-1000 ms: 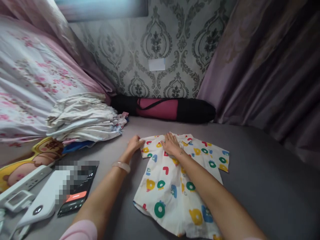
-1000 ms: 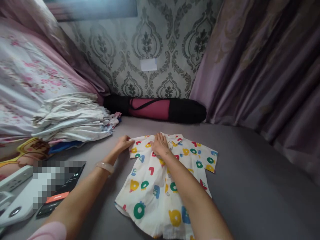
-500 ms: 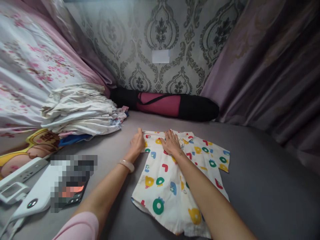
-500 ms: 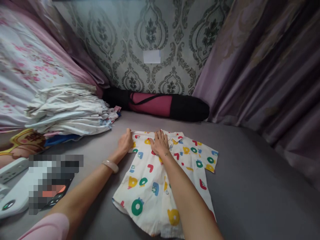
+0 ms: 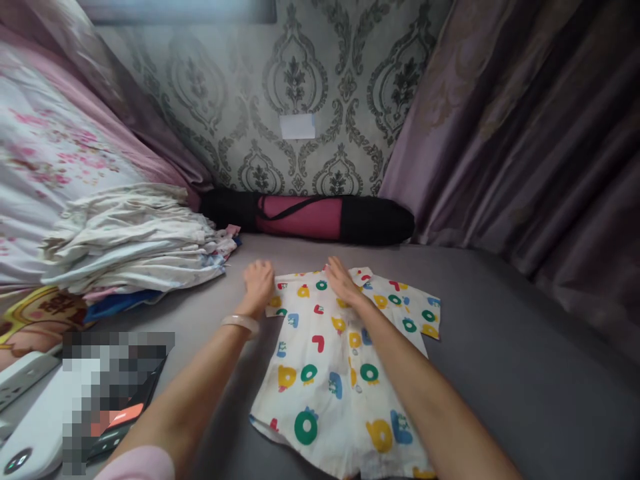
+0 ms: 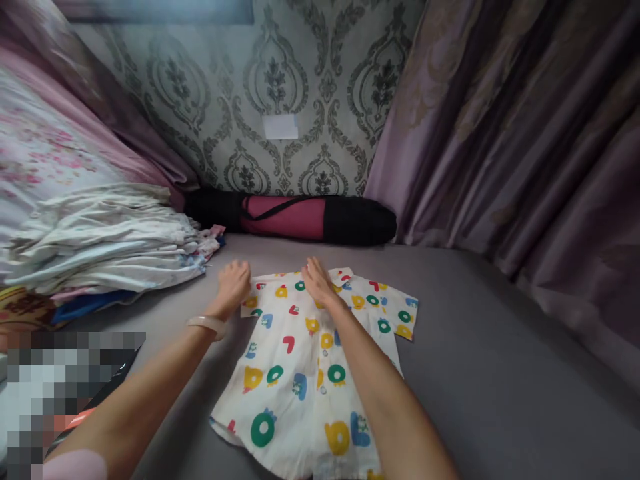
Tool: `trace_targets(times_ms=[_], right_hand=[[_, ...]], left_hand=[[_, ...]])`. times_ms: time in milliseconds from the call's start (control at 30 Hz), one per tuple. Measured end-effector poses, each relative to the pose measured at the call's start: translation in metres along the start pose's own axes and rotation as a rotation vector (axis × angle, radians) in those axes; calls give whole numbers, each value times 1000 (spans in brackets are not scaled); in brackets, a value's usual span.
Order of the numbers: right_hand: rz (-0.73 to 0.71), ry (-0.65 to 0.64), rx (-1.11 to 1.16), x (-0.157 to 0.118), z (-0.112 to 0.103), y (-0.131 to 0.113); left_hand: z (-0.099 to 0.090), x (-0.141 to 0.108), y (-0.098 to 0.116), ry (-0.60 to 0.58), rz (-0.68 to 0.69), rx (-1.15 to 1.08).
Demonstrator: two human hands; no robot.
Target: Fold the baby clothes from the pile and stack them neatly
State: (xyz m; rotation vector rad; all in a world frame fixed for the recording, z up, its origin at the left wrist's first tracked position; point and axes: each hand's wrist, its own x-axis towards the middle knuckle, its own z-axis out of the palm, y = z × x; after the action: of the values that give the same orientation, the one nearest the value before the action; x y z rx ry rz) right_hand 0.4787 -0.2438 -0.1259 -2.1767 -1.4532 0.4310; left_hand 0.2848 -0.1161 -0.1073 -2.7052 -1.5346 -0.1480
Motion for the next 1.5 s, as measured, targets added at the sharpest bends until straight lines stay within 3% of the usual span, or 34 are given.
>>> trace_targets(times_ms=[100,200,300,400,500,600,733,833,1067,1167,1267,1333,1433,1500], right_hand=[[126,135,-106,-9,-20,28],[213,136,-266,-27,-20,54],[202,122,-370,-41,-8,67],[189,137,-381,-45,-3,67],[155,142,-330,-49,-9,63],[66,96,-283,-69,-21,56],[-58,-84,-277,-125,-32,40],[-71,-189,-285,-171,-32,28],[-214,-240,-285,-276,-18,13],[-286,-261,-237,-322,-26,3],[-320,-315,-124,-350,-44,-5],[-221,-246,-36,-355,-57,-1],[172,48,-71,-347,-70,21],[407,146,-188,-339,-71,40]], left_hand=[[-1,4,38,2,243,-70],[19,3,79,-59,512,-217],[47,-2,102,-45,541,-240],[63,-6,105,-51,538,-222],[59,-10,99,-54,540,-215],[39,-29,89,-90,617,-208],[10,-82,65,-234,811,-223],[2,-125,41,-323,869,-243],[5,-193,-18,-293,736,-298],[2,-219,-42,-238,635,-351],[2,-241,-64,-159,535,-423],[6,-250,-73,-105,461,-468],[14,-256,-75,-35,376,-539],[16,-257,-69,7,308,-598]])
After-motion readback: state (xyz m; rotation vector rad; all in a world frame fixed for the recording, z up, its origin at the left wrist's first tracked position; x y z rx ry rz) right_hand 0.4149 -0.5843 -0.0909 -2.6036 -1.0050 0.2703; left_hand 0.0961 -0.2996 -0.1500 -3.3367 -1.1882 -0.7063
